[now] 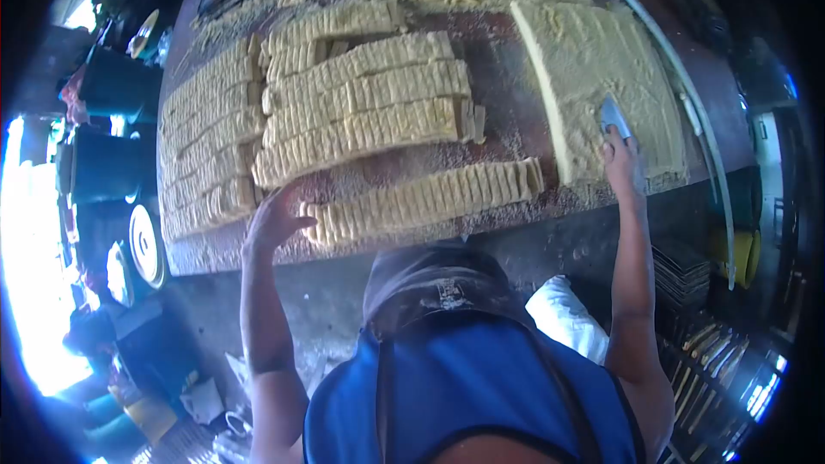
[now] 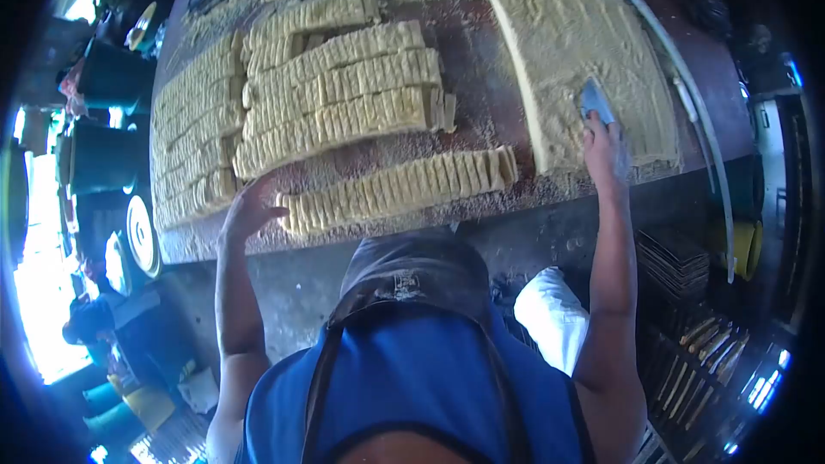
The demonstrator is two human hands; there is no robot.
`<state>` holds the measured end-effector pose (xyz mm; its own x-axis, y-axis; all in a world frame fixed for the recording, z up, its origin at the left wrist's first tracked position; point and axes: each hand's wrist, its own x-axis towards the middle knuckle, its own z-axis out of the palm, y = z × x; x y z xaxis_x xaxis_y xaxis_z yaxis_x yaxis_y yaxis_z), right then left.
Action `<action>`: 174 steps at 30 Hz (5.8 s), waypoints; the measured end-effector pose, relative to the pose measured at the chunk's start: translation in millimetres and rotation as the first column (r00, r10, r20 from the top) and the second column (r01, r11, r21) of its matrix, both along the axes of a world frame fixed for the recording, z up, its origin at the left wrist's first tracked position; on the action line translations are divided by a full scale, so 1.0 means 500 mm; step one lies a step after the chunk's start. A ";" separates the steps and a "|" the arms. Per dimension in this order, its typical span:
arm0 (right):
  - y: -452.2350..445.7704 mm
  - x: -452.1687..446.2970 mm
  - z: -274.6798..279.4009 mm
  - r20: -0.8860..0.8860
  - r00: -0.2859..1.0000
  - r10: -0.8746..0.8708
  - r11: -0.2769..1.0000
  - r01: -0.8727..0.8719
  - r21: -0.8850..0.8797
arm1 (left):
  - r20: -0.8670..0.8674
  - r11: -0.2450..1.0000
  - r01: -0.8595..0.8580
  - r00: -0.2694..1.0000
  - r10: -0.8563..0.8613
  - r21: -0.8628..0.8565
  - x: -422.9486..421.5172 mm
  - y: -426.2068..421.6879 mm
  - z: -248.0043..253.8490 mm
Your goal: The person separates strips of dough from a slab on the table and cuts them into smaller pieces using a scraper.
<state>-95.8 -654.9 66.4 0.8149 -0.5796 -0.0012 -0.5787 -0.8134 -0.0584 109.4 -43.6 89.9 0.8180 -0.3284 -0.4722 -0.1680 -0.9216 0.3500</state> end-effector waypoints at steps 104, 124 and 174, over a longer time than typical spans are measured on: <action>0.156 0.081 0.001 0.238 0.301 -0.923 0.110 -0.387 0.915 | -0.904 0.195 -0.886 0.428 -0.002 -0.420 0.321 -1.122 -0.189; 0.149 0.027 -0.080 -0.148 0.962 -0.229 -0.446 0.031 0.895 | -0.808 -0.575 -0.577 0.317 0.496 -0.580 -0.288 -0.344 -0.120; 0.089 -0.008 -0.017 0.222 0.767 0.601 0.602 -0.618 0.504 | 0.142 0.985 0.153 0.976 -0.163 0.079 -0.164 -0.162 -0.070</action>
